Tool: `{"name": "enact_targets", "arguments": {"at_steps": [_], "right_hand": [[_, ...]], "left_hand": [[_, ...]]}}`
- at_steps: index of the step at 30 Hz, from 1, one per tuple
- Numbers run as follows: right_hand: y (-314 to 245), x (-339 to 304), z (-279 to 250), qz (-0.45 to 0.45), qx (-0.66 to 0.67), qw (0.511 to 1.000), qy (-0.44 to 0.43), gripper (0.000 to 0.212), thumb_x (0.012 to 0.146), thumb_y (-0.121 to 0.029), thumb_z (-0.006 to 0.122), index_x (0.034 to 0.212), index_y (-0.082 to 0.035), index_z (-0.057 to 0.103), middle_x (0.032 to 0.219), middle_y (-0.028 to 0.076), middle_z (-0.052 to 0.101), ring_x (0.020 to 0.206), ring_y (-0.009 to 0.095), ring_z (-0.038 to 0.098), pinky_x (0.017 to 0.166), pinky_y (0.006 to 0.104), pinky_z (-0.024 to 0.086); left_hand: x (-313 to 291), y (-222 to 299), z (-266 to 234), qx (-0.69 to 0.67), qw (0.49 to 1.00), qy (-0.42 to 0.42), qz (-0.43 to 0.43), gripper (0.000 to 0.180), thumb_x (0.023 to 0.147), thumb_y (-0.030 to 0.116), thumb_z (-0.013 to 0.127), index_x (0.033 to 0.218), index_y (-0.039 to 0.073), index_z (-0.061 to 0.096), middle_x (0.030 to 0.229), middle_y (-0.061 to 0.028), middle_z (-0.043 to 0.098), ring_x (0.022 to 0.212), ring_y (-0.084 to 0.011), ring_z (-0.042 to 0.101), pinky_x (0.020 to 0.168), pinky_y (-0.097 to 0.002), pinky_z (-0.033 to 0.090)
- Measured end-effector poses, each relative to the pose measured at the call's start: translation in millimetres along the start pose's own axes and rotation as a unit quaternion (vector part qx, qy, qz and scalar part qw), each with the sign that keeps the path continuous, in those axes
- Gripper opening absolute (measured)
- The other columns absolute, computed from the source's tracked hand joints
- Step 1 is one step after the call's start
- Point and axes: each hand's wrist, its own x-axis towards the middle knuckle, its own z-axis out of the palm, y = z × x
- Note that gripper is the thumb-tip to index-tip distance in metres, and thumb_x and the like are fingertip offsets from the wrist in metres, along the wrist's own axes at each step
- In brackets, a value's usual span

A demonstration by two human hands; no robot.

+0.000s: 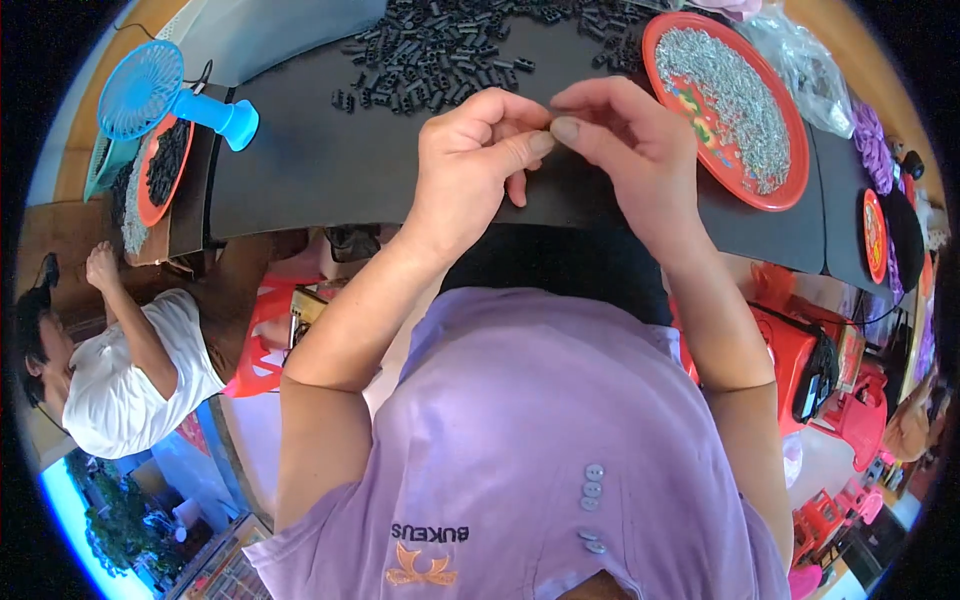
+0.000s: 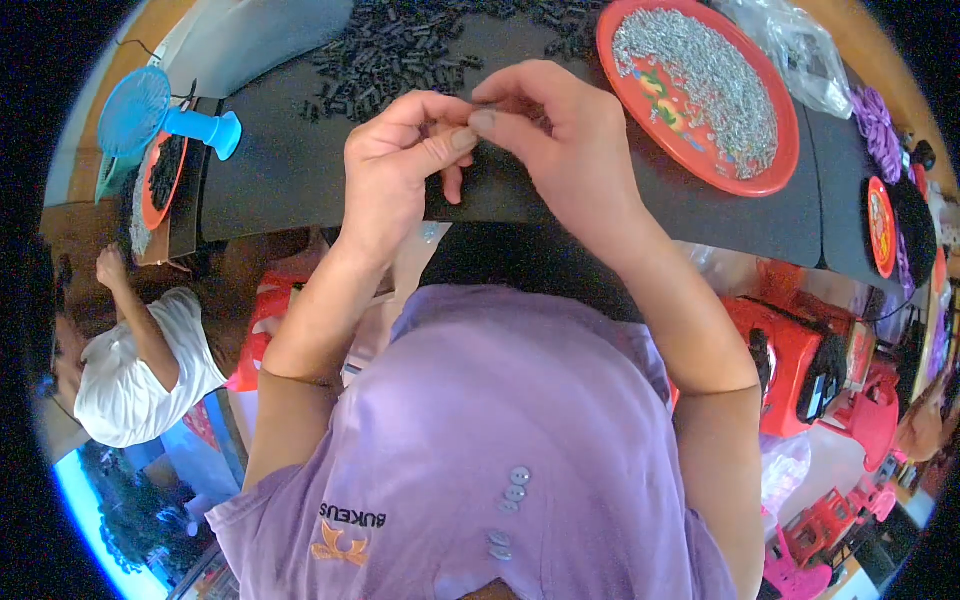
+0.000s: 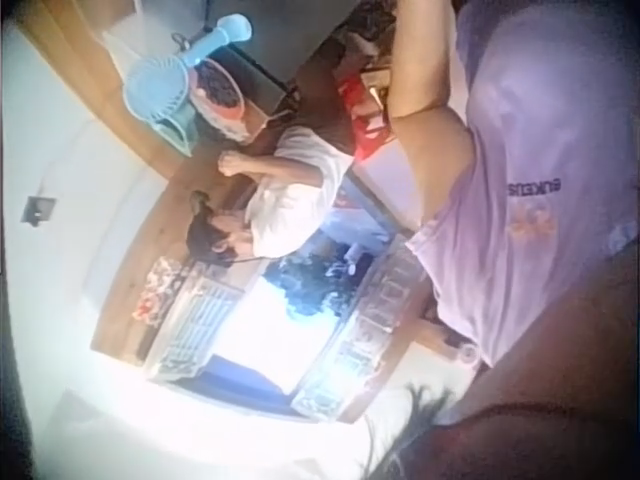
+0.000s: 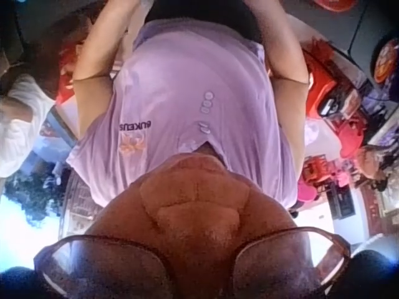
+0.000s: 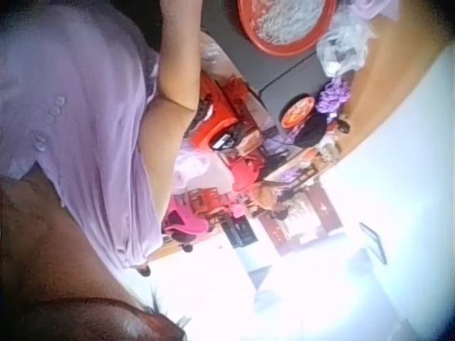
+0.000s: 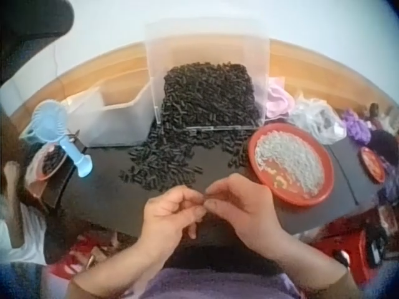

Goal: The person assembles small plastic sleeves and metal pins by hand at a workbench.

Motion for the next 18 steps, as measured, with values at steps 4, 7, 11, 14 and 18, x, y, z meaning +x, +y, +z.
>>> {"name": "enact_targets", "arguments": {"at_steps": [4,7,11,14,18], "right_hand": [[0,2,4,-0.147,-0.107,0.983,-0.019,0.014,0.08,0.002,0.064,0.094,-0.001,0.065,0.079,0.01,0.059,0.068,0.022,0.06,0.062,0.0298,0.048],[-7,5,1,-0.134,-0.126,0.981,-0.061,0.011,0.086,0.003,0.06,0.095,0.002,0.065,0.085,0.005,0.058,0.078,0.012,0.056,0.068,0.0228,0.044],[-19,31,-2,-0.137,-0.196,0.964,-0.117,0.011,0.078,-0.001,0.065,0.089,-0.001,0.064,0.078,0.013,0.06,0.072,0.028,0.062,0.064,0.0341,0.049],[-4,76,-14,-0.139,-0.283,0.946,-0.071,0.012,0.081,-0.011,0.063,0.088,-0.002,0.066,0.084,0.017,0.066,0.081,0.033,0.066,0.071,0.0386,0.052],[10,136,-26,-0.115,-0.506,0.854,-0.044,0.024,0.081,-0.016,0.06,0.102,-0.007,0.067,0.092,0.017,0.068,0.089,0.033,0.065,0.078,0.0416,0.051]], "left_hand": [[0,2,-7,-0.084,0.995,-0.005,-0.062,0.009,0.086,0.0,0.064,0.094,-0.003,0.063,0.076,-0.0052,0.062,0.058,-0.0082,0.054,0.044,-0.021,0.043],[2,5,-10,-0.114,0.99,-0.001,-0.085,0.01,0.085,0.0,0.064,0.094,-0.005,0.063,0.076,-0.0063,0.062,0.059,-0.0093,0.055,0.044,-0.0215,0.044],[6,2,-18,-0.115,0.989,0.008,-0.097,0.01,0.086,0.0,0.063,0.094,-0.005,0.063,0.076,-0.0062,0.061,0.059,-0.01,0.055,0.044,-0.0219,0.044],[4,2,-21,-0.12,0.989,-0.009,-0.09,0.01,0.086,0.0,0.062,0.095,-0.004,0.062,0.077,-0.0058,0.06,0.058,-0.0095,0.054,0.045,-0.0213,0.044],[0,-3,-21,-0.077,0.996,-0.022,-0.045,0.012,0.089,0.005,0.06,0.099,-0.002,0.062,0.08,-0.0063,0.061,0.061,-0.0102,0.055,0.048,-0.0217,0.045]]}}
